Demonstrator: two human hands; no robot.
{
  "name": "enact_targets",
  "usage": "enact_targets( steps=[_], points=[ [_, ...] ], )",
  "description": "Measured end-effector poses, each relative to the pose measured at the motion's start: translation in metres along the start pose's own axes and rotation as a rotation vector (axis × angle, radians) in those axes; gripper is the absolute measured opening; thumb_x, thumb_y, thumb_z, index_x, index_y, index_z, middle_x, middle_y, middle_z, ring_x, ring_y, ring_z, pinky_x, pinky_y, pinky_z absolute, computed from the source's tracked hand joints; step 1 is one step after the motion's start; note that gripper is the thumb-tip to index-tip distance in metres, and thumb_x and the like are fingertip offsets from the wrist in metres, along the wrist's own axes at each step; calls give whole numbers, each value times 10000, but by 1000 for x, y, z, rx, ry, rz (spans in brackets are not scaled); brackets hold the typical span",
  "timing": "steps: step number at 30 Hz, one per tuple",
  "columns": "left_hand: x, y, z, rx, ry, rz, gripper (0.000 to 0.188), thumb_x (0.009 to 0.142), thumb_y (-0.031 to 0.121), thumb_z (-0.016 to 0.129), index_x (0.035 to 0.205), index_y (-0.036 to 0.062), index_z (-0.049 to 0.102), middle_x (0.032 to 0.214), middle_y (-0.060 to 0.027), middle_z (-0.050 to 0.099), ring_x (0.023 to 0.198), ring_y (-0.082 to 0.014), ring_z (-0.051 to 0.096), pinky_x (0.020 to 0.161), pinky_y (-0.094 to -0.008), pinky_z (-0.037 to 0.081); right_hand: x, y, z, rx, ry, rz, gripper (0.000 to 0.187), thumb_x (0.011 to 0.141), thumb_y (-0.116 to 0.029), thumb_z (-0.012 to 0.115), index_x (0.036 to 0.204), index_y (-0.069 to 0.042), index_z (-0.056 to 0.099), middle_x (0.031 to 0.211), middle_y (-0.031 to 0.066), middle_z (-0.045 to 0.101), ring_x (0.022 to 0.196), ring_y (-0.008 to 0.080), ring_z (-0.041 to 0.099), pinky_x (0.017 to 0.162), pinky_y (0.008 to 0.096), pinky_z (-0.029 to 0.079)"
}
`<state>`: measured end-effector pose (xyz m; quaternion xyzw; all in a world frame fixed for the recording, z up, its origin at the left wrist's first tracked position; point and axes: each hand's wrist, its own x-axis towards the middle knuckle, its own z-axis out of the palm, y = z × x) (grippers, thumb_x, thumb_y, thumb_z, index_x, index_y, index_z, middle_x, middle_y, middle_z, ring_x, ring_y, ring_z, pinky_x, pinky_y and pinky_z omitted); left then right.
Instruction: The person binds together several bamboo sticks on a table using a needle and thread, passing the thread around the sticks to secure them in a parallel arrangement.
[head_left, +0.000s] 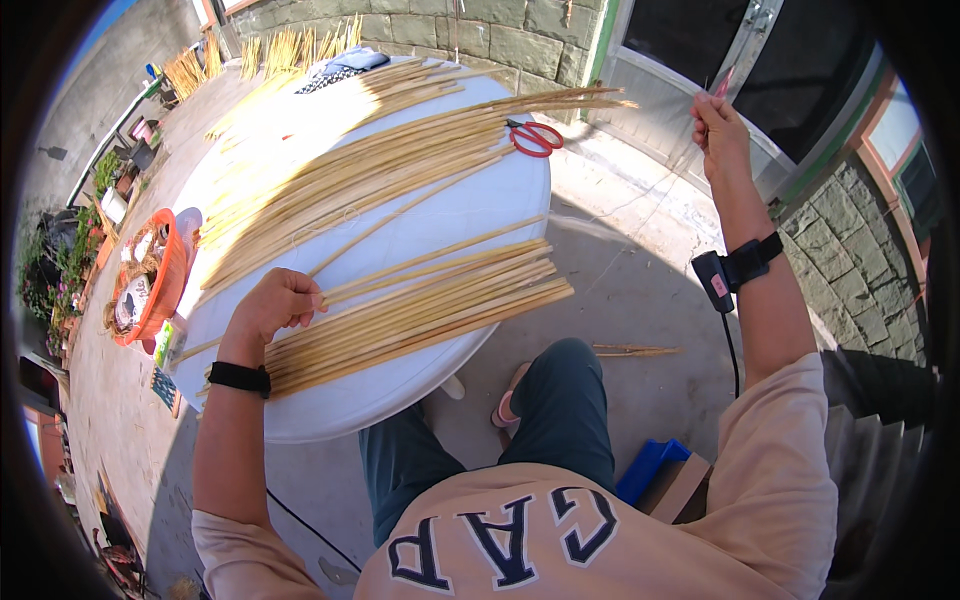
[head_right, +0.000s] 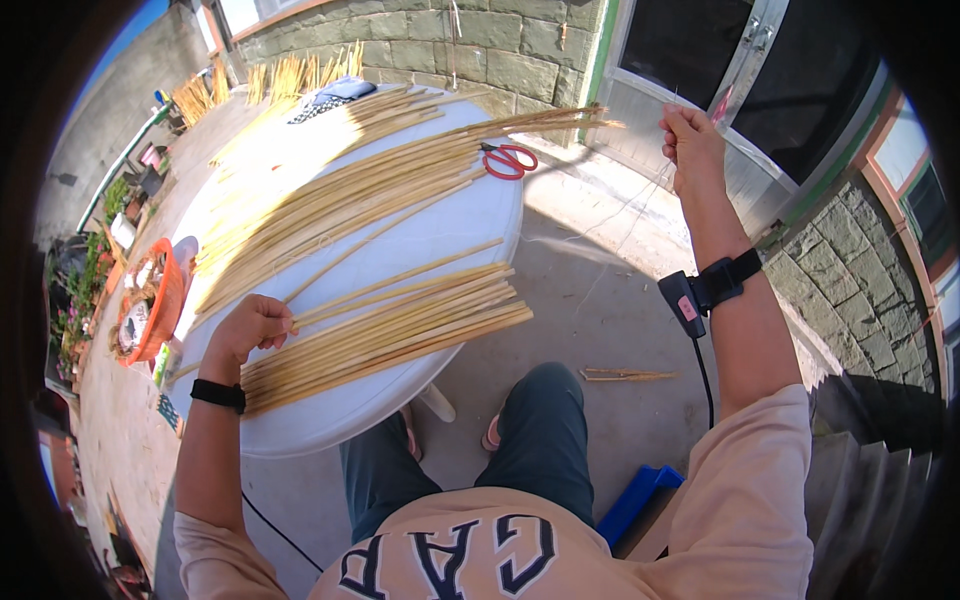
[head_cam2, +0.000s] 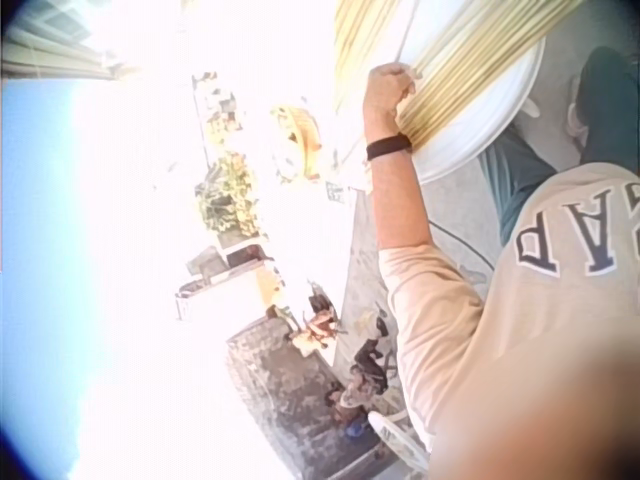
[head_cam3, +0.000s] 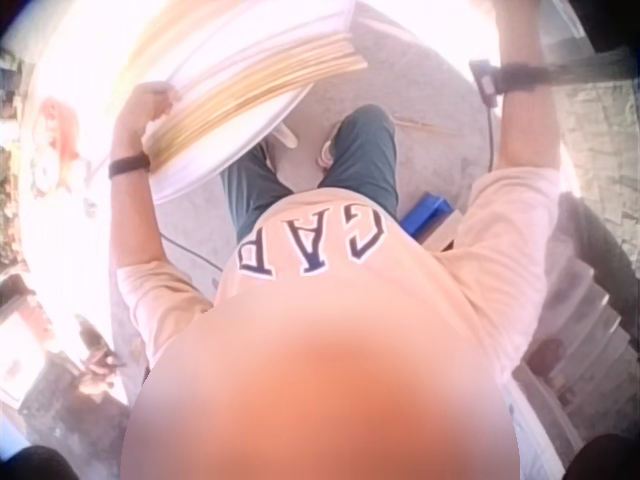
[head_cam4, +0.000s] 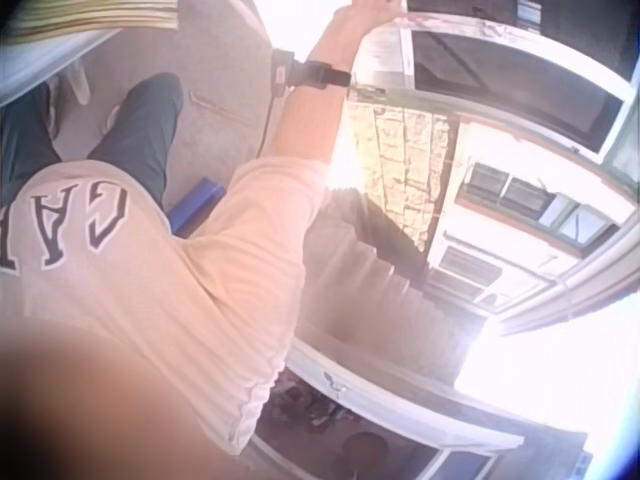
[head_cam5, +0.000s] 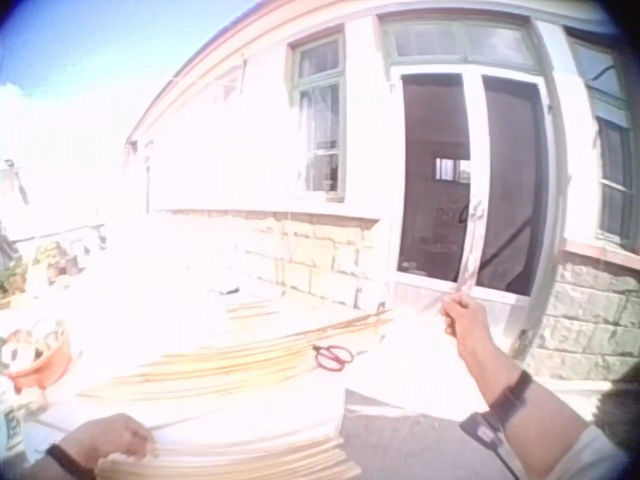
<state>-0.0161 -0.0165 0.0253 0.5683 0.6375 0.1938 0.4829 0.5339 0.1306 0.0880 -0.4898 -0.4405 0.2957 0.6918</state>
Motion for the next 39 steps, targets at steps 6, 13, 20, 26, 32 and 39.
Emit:
enact_targets(
  steps=[6,13,20,26,32,39],
  points=[
    [3,-5,3,-22,3,-11,109,785,72,608,746,-9,670,528,-16,533,469,-75,432,454,-221,320,2,2,3,31,-16,-4,126,861,-163,696,911,-61,641,734,-16,597,552,30,479,474,167,388],
    [7,-14,1,-46,-42,4,125,807,95,612,775,-11,670,544,4,535,482,-51,429,464,-200,329,12,6,2,52,-62,-20,134,856,-156,703,933,-60,650,740,-16,602,547,26,479,473,162,385],
    [9,-19,2,-104,-41,20,109,797,94,650,786,-9,683,546,9,537,481,-49,437,465,-198,341,12,11,4,63,-88,-21,125,853,-162,708,913,-70,650,713,-28,581,543,20,468,476,157,383],
    [8,-19,1,-92,-49,40,106,787,99,674,799,-4,693,549,9,548,485,-45,442,466,-199,345,9,12,10,32,-82,-21,128,852,-170,709,909,-71,651,716,-33,585,544,17,470,472,150,379],
    [6,-16,3,-97,-5,2,122,776,114,702,810,-3,709,545,0,562,481,-52,449,459,-205,350,9,15,11,37,-66,-6,119,850,-165,710,916,-80,659,718,-35,590,546,14,475,466,148,382],
    [7,-12,4,-63,24,-11,145,772,150,733,790,7,716,533,-3,564,475,-53,443,459,-205,351,4,17,14,41,-66,8,102,847,-155,709,901,-87,656,722,-38,591,556,12,481,466,150,389]
  ],
)
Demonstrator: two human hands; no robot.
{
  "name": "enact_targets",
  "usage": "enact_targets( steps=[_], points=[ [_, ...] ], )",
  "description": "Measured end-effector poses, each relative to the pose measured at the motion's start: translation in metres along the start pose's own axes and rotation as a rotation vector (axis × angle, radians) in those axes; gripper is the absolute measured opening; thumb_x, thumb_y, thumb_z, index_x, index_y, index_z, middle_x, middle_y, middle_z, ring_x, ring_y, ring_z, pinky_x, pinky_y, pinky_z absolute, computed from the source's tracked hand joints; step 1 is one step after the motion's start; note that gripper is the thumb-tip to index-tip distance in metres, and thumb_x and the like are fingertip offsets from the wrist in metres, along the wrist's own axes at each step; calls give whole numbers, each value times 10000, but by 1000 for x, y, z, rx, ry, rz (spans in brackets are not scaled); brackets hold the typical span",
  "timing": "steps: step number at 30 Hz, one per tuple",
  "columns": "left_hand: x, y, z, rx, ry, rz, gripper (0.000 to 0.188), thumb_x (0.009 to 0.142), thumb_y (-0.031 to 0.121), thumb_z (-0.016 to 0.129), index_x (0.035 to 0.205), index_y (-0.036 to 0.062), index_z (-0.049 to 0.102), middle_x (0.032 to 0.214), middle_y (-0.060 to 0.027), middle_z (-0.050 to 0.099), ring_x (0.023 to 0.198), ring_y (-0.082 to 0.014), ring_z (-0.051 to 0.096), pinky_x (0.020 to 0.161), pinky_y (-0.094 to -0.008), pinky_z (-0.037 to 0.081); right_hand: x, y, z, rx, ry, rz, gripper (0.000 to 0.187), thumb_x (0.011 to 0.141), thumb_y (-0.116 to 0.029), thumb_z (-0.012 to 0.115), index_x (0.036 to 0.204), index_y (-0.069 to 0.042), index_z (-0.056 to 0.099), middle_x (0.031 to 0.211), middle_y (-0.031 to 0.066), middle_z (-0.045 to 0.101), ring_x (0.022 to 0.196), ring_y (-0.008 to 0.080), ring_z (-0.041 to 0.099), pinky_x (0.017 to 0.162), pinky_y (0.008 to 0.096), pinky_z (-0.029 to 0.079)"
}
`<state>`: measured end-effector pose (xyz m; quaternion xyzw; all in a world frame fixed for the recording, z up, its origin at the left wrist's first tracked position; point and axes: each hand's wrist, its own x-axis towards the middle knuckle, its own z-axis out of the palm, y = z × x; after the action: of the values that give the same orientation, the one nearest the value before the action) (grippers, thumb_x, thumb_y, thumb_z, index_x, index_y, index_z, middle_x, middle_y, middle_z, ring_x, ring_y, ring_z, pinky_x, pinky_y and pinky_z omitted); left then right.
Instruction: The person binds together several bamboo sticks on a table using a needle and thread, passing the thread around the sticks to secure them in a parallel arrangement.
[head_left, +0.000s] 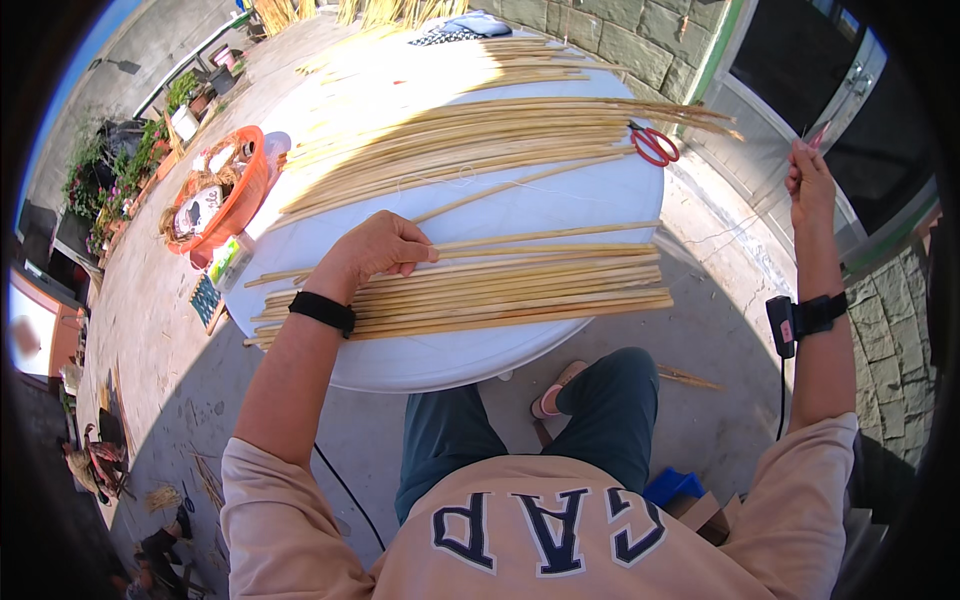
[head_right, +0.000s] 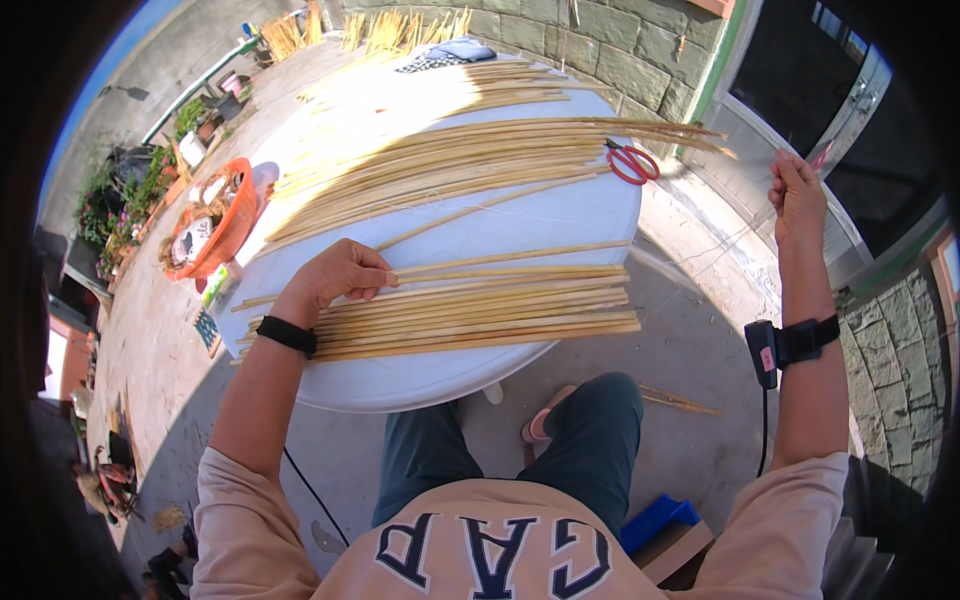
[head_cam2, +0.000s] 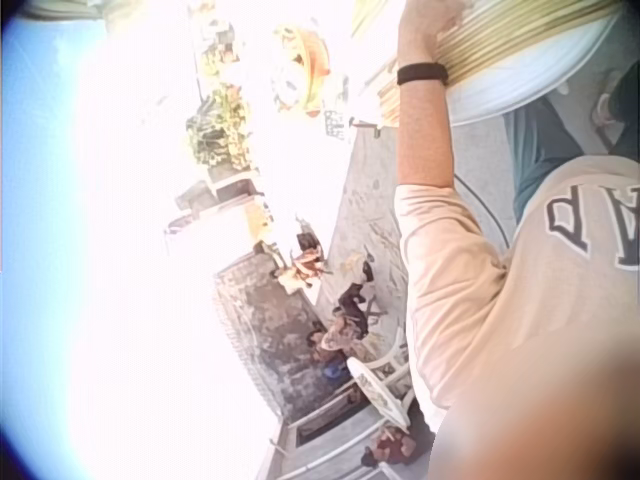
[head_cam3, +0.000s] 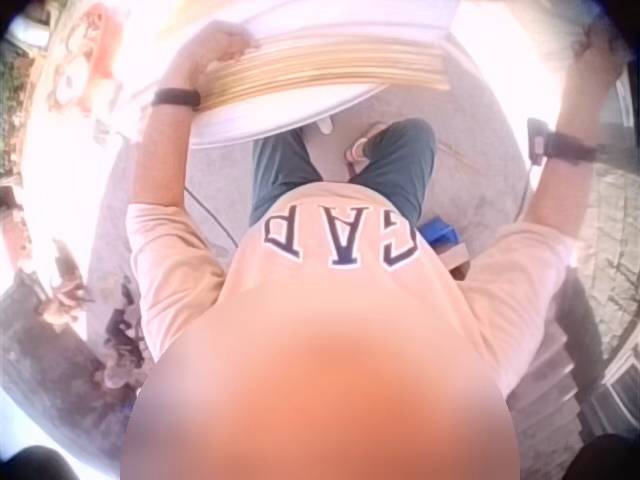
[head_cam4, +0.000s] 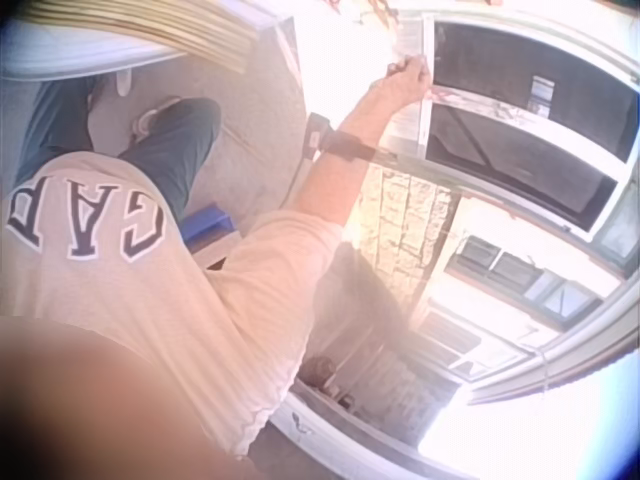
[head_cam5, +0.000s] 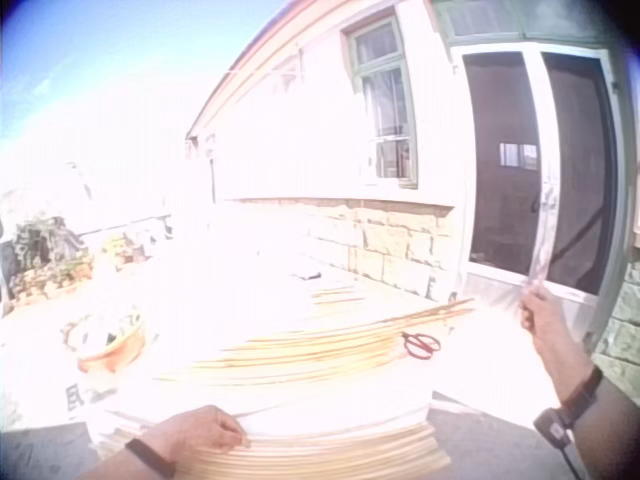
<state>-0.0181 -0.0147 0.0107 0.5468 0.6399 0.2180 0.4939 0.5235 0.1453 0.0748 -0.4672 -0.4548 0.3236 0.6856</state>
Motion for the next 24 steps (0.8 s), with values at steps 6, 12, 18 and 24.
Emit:
enact_targets(
  steps=[6,12,18,24],
  points=[
    [1,1,2,55,43,-1,149,755,154,752,755,10,712,525,-5,562,470,-60,451,459,-208,355,-3,0,3,21,-10,9,103,846,-162,711,893,-90,653,722,-38,591,554,16,478,479,149,390],
    [3,-3,3,36,52,0,150,744,148,756,735,7,706,520,-4,558,472,-62,472,460,-204,366,-2,3,4,17,-18,9,107,850,-171,708,889,-90,649,722,-34,590,550,24,476,479,155,380],
    [3,-3,6,46,71,29,140,736,141,753,711,13,702,526,-2,558,470,-61,466,460,-202,364,5,-7,20,-2,-29,-35,136,855,-189,707,896,-76,644,726,-27,590,567,27,475,485,158,379],
    [-16,11,1,-53,147,137,142,748,149,727,673,35,687,511,15,521,459,-49,418,447,-204,323,10,-43,61,-22,-23,-156,156,851,-192,713,917,-65,651,746,-16,605,576,30,473,495,163,383]
  ],
)
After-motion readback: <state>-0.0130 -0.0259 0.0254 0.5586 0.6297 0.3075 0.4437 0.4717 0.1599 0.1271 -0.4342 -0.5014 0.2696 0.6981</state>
